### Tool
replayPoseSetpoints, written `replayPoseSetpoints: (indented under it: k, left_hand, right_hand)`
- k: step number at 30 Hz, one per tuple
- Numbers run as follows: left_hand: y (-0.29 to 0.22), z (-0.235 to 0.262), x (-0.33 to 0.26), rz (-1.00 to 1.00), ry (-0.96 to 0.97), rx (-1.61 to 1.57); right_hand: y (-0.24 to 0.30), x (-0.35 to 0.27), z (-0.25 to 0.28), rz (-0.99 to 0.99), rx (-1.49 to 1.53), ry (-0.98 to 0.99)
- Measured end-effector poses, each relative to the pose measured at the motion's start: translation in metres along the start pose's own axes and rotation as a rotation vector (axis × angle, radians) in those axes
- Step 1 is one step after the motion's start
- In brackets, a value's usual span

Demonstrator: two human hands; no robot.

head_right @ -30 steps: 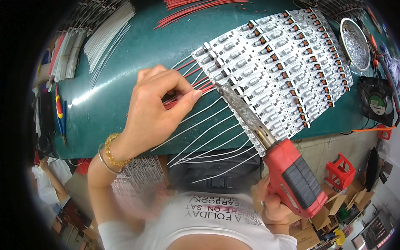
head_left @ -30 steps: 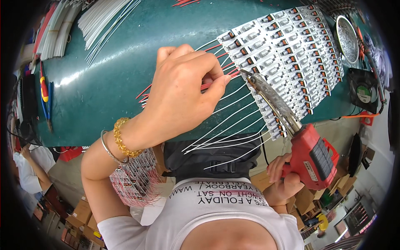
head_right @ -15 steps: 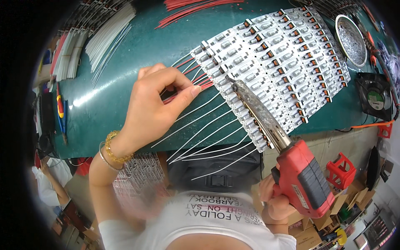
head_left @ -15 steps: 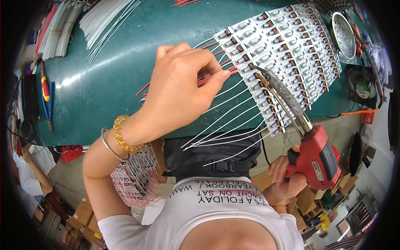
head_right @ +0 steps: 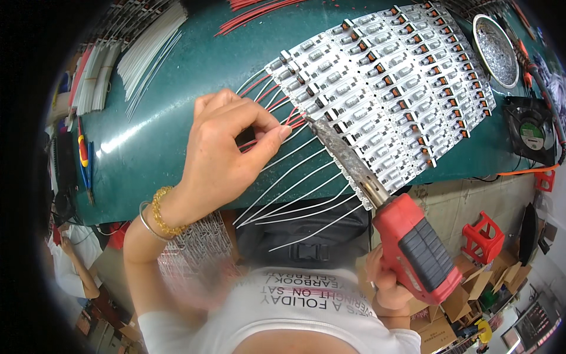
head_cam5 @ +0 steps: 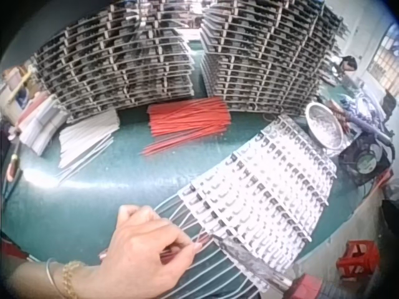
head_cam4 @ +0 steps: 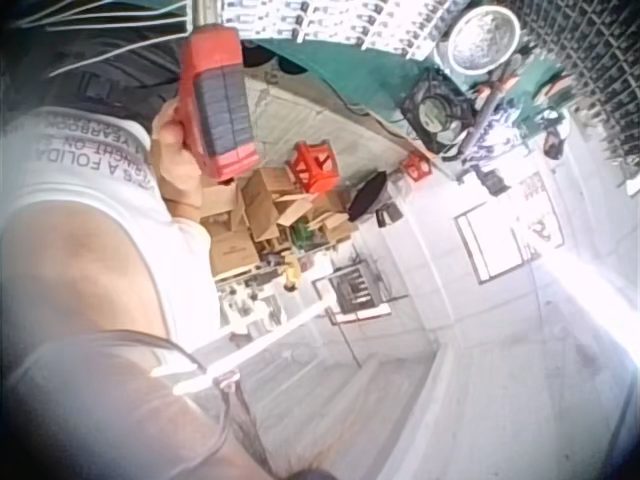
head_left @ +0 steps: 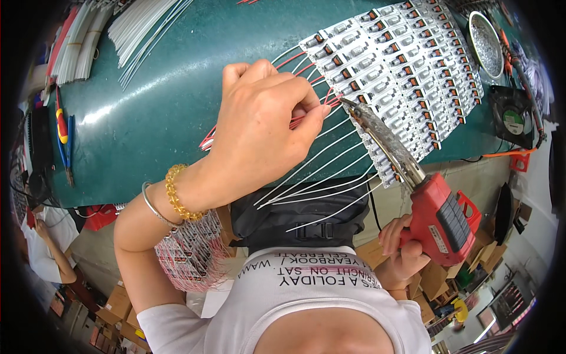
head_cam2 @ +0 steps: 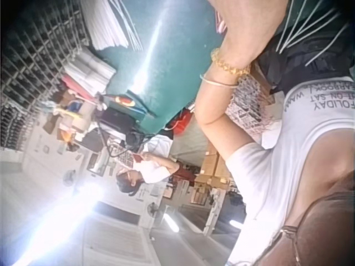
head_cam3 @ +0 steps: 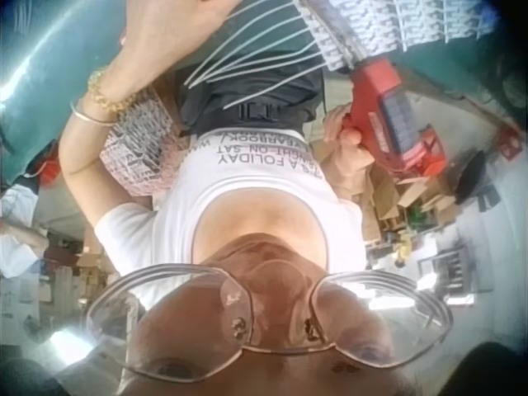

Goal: The person uses a soldering iron to attach red and white wires to a grid of electronic components on a workbench. The person repeatedly picks up individual wires, positions them on the component grid, and applies the soldering iron to secure them in place.

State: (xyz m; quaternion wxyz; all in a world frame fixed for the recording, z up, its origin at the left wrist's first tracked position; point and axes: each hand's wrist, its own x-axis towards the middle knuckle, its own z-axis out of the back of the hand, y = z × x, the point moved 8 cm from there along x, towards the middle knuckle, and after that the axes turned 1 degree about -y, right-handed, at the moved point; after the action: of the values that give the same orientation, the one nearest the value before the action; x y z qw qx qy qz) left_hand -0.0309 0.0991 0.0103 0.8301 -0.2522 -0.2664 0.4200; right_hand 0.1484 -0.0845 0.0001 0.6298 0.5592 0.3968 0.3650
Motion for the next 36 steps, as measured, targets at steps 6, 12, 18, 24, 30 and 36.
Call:
replayPoseSetpoints:
  k: [6,12,18,24,30,36]
  left_hand:
    - [-0.001,0.002,0.000,-0.004,-0.001,0.007]
    - [-0.001,0.001,0.000,-0.009,-0.005,0.007]
    - [-0.001,0.002,-0.001,0.010,-0.017,0.008]
    - [-0.006,0.000,-0.005,0.028,-0.053,-0.004]
    - [-0.009,-0.004,-0.005,0.002,-0.026,0.025]
    - [-0.010,-0.005,-0.005,-0.005,-0.030,0.012]
  right_hand:
    - [0.007,-0.001,-0.001,-0.017,-0.025,-0.065]
    - [0.003,-0.002,0.003,-0.006,0.005,-0.033]
    - [0.005,-0.003,0.007,0.010,0.000,-0.030]
    - [0.002,-0.006,0.009,-0.005,0.035,-0.031]
    - [-0.002,-0.009,0.012,-0.004,0.036,-0.022]
    - [-0.005,-0.009,0.014,-0.006,0.054,-0.009]
